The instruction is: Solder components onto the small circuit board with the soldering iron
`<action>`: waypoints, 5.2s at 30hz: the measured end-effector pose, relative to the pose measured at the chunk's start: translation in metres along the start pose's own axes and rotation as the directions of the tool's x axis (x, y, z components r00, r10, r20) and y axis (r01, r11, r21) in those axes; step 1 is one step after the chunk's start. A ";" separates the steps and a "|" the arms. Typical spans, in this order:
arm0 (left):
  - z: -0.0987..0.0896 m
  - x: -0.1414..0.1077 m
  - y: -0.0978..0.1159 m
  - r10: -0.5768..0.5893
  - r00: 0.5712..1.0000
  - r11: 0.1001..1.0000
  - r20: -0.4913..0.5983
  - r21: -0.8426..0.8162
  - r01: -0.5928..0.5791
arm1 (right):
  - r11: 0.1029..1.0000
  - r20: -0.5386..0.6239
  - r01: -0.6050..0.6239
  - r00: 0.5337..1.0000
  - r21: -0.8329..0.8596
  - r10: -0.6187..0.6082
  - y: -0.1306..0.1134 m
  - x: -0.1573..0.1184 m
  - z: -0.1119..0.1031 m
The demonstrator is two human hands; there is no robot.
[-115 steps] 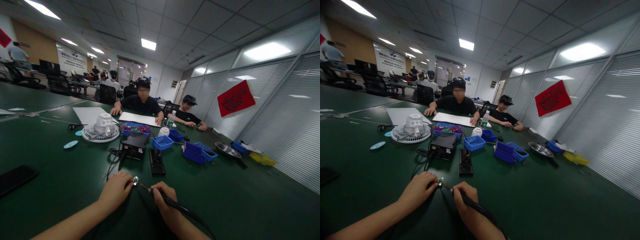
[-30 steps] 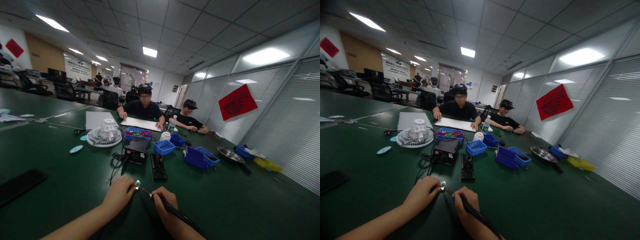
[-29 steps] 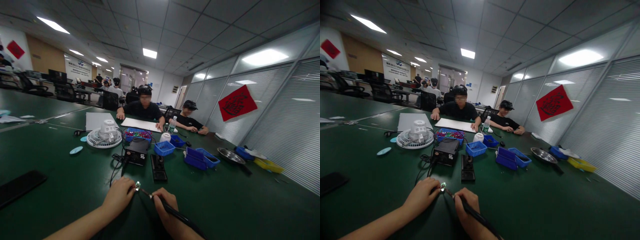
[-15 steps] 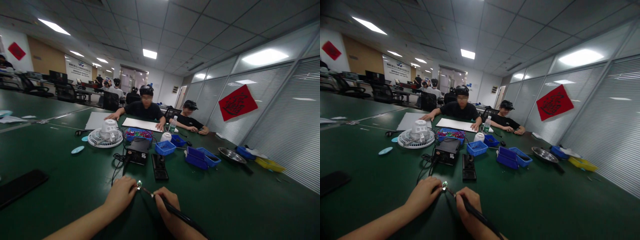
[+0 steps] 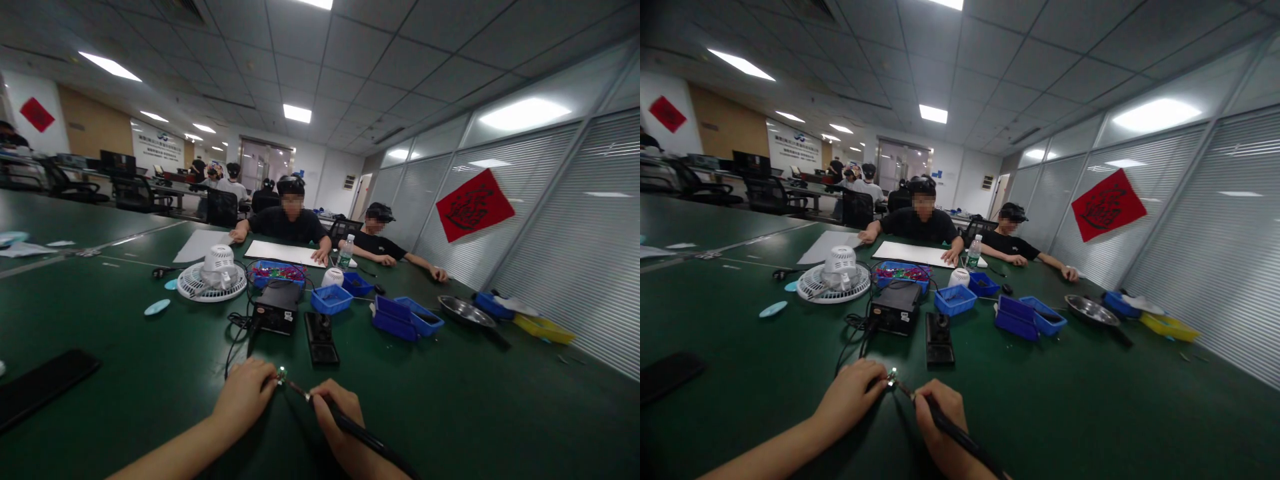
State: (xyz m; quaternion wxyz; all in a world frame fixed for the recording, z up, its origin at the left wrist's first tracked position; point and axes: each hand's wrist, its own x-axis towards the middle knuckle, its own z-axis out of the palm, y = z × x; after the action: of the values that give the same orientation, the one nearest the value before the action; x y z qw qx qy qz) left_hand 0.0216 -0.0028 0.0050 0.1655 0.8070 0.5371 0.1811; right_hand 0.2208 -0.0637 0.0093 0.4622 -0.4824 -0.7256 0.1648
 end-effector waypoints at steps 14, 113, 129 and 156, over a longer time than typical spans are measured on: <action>0.003 0.001 0.000 -0.036 0.999 0.999 0.008 -0.001 0.036 | 1.000 -0.040 -0.004 0.999 0.013 0.004 0.016 -0.004 0.004; -0.002 0.001 -0.002 0.005 1.000 0.999 -0.005 -0.043 -0.006 | 0.863 0.077 0.452 0.891 -0.225 -0.447 0.001 -0.003 0.005; -0.005 -0.001 -0.002 0.027 1.000 1.000 0.000 0.000 -0.027 | 0.942 -0.032 0.316 0.947 -0.112 -0.321 -0.004 -0.006 0.000; -0.009 -0.002 0.000 0.021 1.000 1.000 0.019 0.003 -0.021 | 0.946 0.024 0.299 0.954 -0.122 -0.298 -0.006 -0.003 -0.001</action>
State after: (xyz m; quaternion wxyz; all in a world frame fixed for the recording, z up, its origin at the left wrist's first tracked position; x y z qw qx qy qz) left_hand 0.0167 -0.0037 0.0126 0.1674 0.8147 0.5271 0.1741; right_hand 0.2187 -0.0698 0.0127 0.4491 -0.3943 -0.8003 0.0488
